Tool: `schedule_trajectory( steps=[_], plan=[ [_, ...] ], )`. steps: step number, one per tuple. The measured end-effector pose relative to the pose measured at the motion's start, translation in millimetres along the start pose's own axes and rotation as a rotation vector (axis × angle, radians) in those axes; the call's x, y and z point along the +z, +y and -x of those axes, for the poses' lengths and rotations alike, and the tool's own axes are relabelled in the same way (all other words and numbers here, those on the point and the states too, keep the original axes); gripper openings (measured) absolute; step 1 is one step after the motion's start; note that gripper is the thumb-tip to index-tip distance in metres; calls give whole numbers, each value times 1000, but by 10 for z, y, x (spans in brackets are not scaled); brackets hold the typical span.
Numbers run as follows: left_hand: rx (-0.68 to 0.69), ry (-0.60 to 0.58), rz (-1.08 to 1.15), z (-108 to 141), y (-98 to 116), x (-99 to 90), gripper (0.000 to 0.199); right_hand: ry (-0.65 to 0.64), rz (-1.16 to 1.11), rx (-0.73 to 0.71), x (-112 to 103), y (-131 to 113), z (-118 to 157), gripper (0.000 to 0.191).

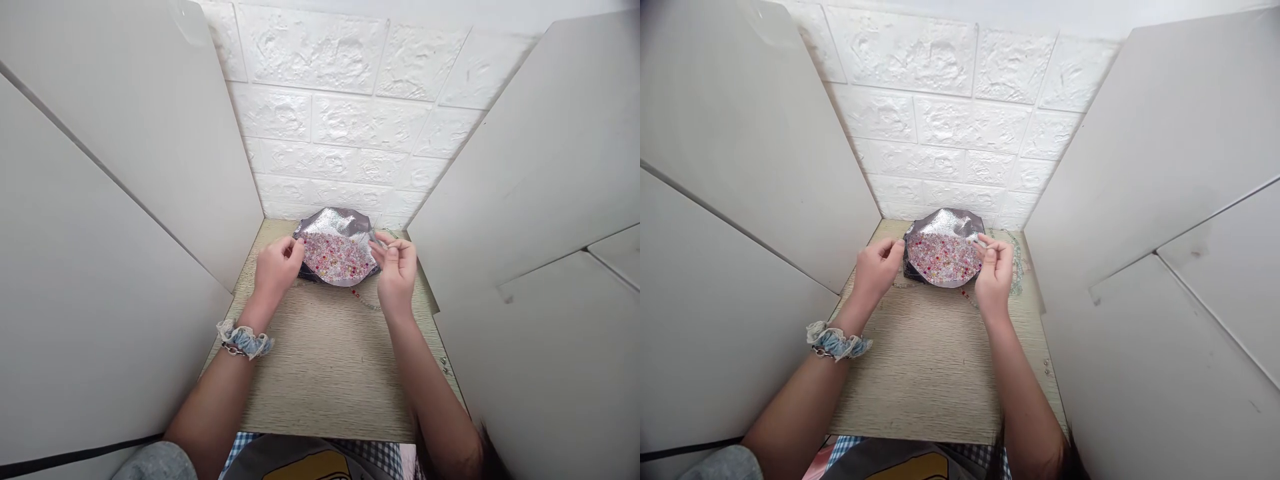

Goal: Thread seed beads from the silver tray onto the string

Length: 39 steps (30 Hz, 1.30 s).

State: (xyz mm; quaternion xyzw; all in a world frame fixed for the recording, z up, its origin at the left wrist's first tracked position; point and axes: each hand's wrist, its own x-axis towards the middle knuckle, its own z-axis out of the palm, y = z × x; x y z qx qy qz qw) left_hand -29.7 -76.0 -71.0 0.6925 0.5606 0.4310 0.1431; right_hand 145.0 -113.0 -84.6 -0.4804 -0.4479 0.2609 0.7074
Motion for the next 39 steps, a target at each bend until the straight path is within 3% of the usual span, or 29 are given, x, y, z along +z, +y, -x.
schedule_trajectory(
  steps=[2, 5, 9, 13, 16, 21, 30, 35, 39],
  plan=[
    [67, 28, -50, -4, 7, 9, 24, -114, 49, 3, 23, 8, 29, 13],
    [97, -3, 99, 5, 41, 35, 17, -288, 269, -63, 46, 5, 64, 13],
    [-16, -261, 557, 61, 113, 96, 24, -393, 543, -296, 78, -13, 91, 12],
    [-111, -515, 863, 105, 167, 138, 34, -432, 634, -378, 106, -11, 110, 12],
    [-192, -596, 914, 109, 200, 140, 38, -456, 639, -381, 117, -10, 123, 13],
    [-284, -670, 752, 94, 233, 125, 39, -446, 623, -351, 114, -21, 117, 14],
    [-176, -613, 527, 72, 221, 101, 28, -321, 563, -278, 33, -20, 44, 11],
    [-153, -555, 480, 80, 163, 134, 25, -424, 555, -262, 79, 94, -9, 13],
    [-249, -516, 578, 65, 134, 140, 21, -509, 800, -167, 122, 163, -36, 18]
  ],
)
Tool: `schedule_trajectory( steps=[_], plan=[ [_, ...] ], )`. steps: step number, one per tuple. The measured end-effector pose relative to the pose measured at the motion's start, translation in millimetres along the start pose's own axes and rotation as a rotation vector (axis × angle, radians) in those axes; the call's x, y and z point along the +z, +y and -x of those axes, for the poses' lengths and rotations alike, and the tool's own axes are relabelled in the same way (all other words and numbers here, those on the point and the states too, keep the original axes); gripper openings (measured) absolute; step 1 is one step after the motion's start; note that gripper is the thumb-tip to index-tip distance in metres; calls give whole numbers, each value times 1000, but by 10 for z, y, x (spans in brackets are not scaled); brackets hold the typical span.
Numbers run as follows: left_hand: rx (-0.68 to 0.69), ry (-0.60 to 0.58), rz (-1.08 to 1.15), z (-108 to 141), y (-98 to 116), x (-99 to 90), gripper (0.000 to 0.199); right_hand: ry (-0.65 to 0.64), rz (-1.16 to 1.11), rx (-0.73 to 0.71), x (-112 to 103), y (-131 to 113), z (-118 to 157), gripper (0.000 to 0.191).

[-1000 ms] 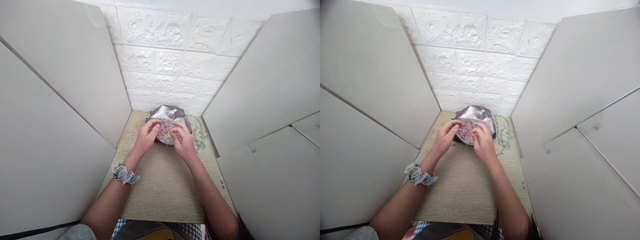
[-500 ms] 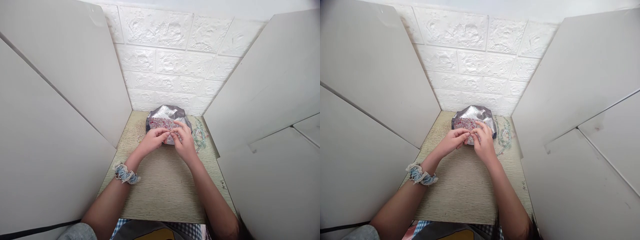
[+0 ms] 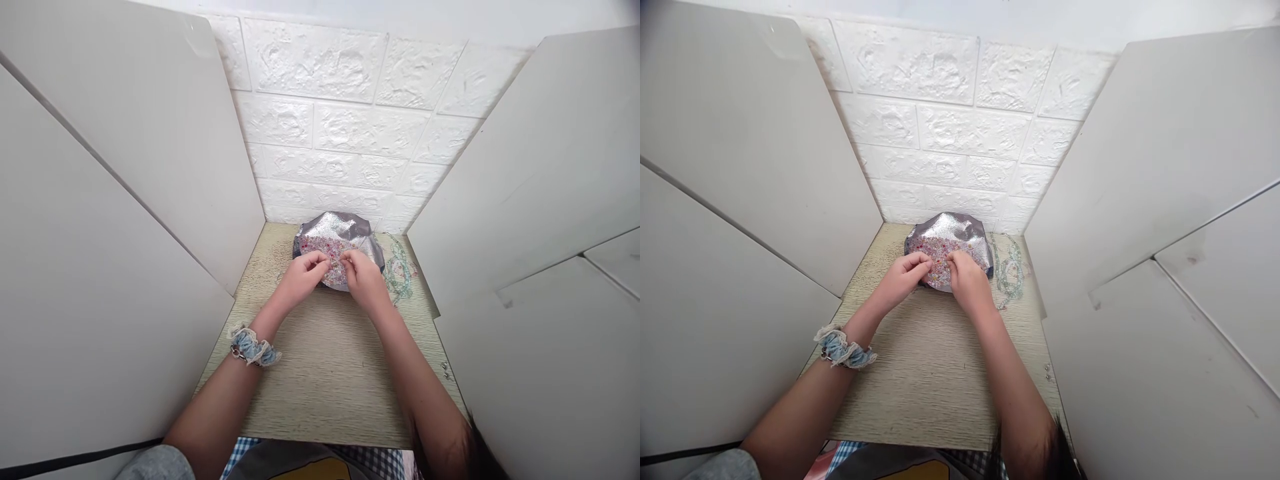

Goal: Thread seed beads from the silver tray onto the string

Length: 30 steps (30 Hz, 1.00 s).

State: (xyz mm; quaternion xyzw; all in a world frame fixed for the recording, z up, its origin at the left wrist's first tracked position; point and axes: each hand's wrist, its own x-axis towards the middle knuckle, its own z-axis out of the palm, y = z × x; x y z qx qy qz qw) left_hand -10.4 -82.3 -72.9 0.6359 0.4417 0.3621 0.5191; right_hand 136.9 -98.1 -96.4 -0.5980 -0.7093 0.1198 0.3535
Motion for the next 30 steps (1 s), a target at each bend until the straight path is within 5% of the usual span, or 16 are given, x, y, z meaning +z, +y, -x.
schedule_trajectory(
  steps=[6, 13, 20, 30],
  plan=[
    [58, 51, 429, -22, 35, -27, 13, -182, 342, 162, 75, -15, 13, 22],
    [216, 230, 336, -27, -10, -55, 14, -286, 489, 227, 179, -4, 4, 24],
    [-17, 97, 533, 10, 78, -27, 9, -297, 529, 199, 191, -13, 22, 27],
    [-96, 57, 355, -2, 58, -17, 14, -314, 508, 233, 190, -43, 13, 23]
  ],
)
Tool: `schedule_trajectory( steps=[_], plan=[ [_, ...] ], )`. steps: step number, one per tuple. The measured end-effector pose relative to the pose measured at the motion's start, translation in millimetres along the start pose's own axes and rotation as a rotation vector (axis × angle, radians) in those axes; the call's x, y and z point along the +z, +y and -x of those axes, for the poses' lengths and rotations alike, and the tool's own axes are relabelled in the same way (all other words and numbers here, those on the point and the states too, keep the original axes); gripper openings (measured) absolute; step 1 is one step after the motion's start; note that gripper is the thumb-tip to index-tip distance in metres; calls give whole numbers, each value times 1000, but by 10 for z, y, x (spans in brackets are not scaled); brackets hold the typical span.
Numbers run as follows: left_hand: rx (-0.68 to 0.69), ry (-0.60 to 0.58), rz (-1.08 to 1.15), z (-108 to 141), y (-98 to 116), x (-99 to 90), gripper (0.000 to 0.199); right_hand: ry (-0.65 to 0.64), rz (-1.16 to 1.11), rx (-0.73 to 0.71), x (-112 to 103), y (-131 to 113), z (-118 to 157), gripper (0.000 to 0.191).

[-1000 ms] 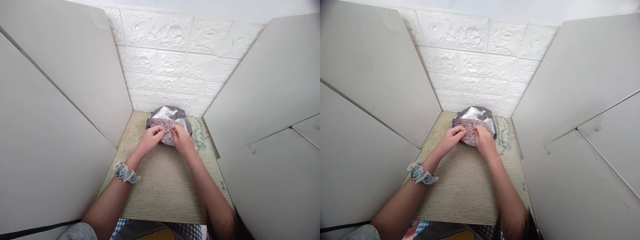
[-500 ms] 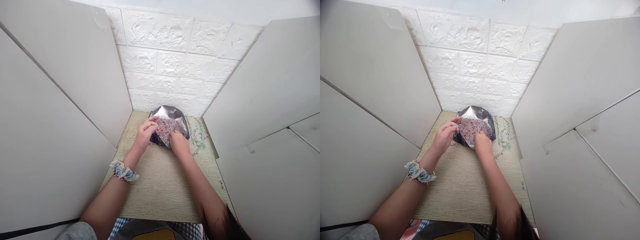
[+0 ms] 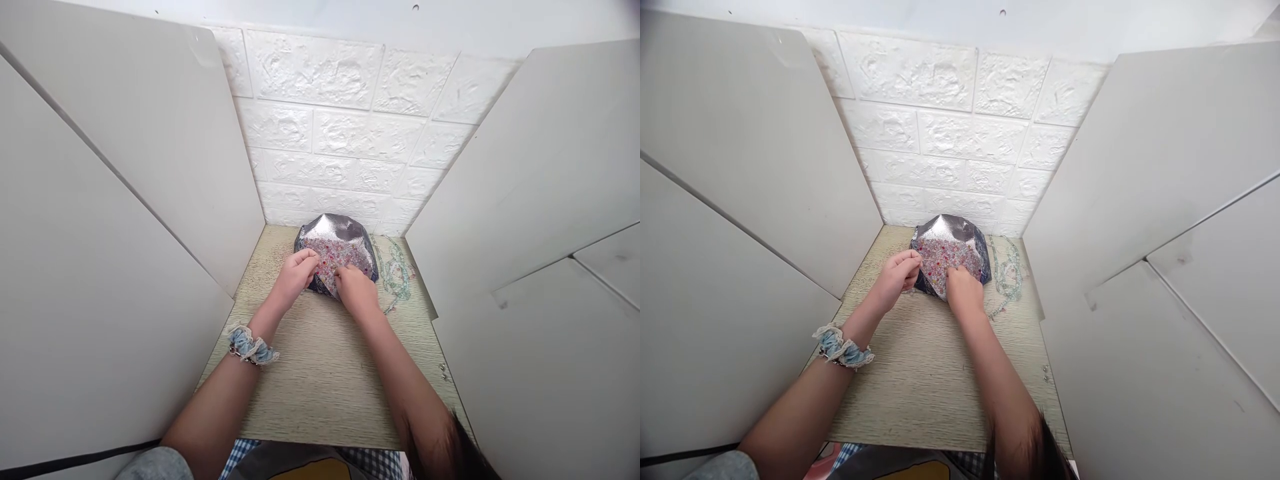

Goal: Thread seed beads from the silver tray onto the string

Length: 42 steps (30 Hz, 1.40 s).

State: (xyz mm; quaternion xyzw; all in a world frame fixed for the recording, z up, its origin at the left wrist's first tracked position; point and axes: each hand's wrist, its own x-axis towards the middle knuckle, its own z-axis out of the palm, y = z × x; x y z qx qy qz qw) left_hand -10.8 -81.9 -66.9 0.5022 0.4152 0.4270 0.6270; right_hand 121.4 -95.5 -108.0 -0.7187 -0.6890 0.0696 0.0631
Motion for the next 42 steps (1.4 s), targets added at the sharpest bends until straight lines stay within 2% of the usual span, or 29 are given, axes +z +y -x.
schedule_trajectory(
  steps=[4, 6, 11, 13, 17, 21, 25, 28, 34, 39, 42],
  plan=[
    [12, -37, -80, -5, -24, 8, 19, 25, -38, -6, -6, -13, 19, 21],
    [30, -52, -117, -11, -41, 3, 22, 68, -131, 11, -26, -6, 32, 20],
    [62, -77, -209, -12, -56, 1, 24, 395, -653, 73, -115, 55, 62, 21],
    [64, -89, -225, -13, -58, 2, 24, 444, -912, 90, -134, 79, 69, 25],
    [62, -108, -212, -22, -77, -5, 24, 328, -1460, 143, -138, 82, 62, 30],
    [49, -129, -215, -22, -85, -6, 24, 190, -1783, 156, -166, 16, 75, 30],
    [47, -152, -203, -19, -83, 4, 23, -3, -1914, 109, -194, -64, 118, 26],
    [44, -151, -188, -25, -86, -1, 23, -66, -1935, 104, -186, -85, 133, 25],
    [5, -115, -117, -28, -64, -15, 24, -41, -1956, 85, -184, -36, 137, 24],
    [34, -80, -86, -30, -60, -19, 23, -24, -2013, 86, -236, 7, 152, 21],
    [74, -17, -149, -37, -84, -38, 24, 30, -2008, 100, -242, 8, 153, 22]
  ],
)
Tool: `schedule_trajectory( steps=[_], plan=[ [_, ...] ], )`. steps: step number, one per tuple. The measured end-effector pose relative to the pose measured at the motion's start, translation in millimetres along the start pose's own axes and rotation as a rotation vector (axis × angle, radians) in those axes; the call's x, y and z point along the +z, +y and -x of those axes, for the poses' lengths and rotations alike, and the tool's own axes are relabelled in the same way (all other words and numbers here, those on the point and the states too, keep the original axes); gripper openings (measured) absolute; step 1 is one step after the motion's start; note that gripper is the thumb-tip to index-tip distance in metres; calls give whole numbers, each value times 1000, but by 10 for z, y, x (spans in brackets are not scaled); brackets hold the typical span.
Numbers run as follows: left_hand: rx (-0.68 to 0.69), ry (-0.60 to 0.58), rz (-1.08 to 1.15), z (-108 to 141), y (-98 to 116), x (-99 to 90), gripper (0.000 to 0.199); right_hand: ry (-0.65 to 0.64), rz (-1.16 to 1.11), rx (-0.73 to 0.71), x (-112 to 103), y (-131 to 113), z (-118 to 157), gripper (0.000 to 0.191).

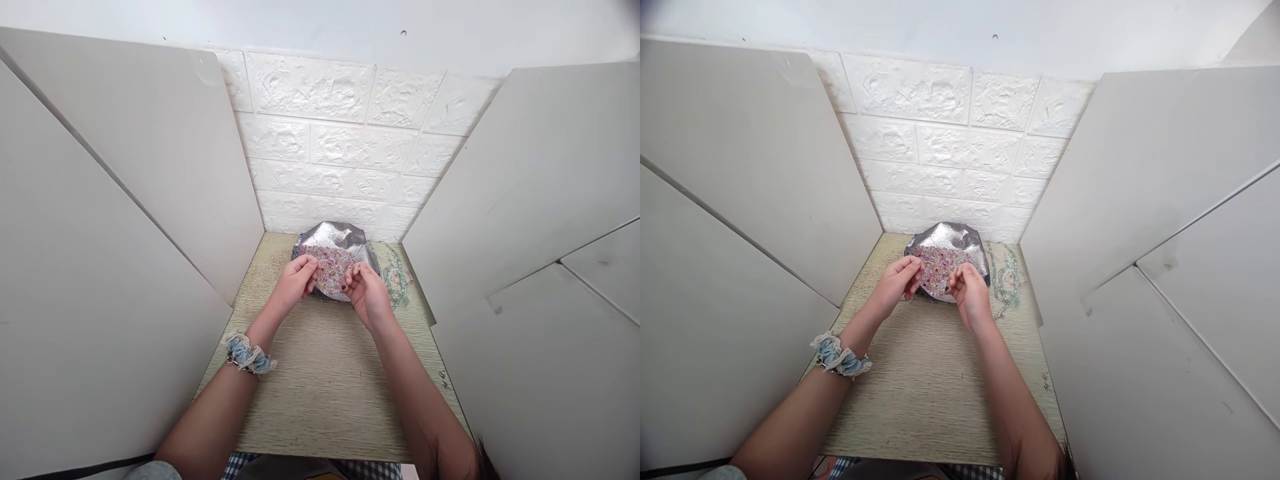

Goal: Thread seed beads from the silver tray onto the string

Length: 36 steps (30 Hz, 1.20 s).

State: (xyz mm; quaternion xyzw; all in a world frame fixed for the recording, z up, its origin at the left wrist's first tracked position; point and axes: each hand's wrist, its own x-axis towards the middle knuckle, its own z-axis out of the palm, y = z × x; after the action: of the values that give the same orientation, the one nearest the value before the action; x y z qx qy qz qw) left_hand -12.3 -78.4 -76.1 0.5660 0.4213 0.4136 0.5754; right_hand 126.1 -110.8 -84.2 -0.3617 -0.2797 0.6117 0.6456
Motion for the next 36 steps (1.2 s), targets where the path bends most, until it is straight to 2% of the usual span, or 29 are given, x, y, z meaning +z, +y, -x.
schedule_trajectory(
  steps=[2, 6, 11, 14, 18, 24, 27, 30, 33, 36],
  plan=[
    [29, 11, -79, 0, -18, -10, 25, 13, 20, -40, 4, 17, -2, 23],
    [38, -64, -212, 18, -10, -4, 27, 11, 60, -80, 6, 58, -10, 25],
    [18, -141, -223, 52, 57, 23, 26, 27, 80, -95, 4, 71, -17, 28],
    [2, -162, -211, 58, 77, 27, 26, -15, 93, -60, 13, 72, -14, 30],
    [-11, -128, -174, 35, 63, 24, 24, -94, 78, 2, 24, 87, -8, 31],
    [-31, 0, -119, -3, 15, 7, 27, -118, 89, 17, 23, 143, -21, 33],
    [-43, 63, -10, -10, 10, 2, 25, -122, 115, 29, 10, 183, -40, 35],
    [-39, 102, 240, -7, 30, -8, 21, -130, 185, 39, -10, 216, -51, 37],
    [-27, 66, 494, 4, 64, -25, 17, -141, 276, 53, -24, 231, -48, 37],
    [-41, 9, 585, 14, 90, -29, 13, -156, 314, 66, -22, 228, -42, 36]
  ],
)
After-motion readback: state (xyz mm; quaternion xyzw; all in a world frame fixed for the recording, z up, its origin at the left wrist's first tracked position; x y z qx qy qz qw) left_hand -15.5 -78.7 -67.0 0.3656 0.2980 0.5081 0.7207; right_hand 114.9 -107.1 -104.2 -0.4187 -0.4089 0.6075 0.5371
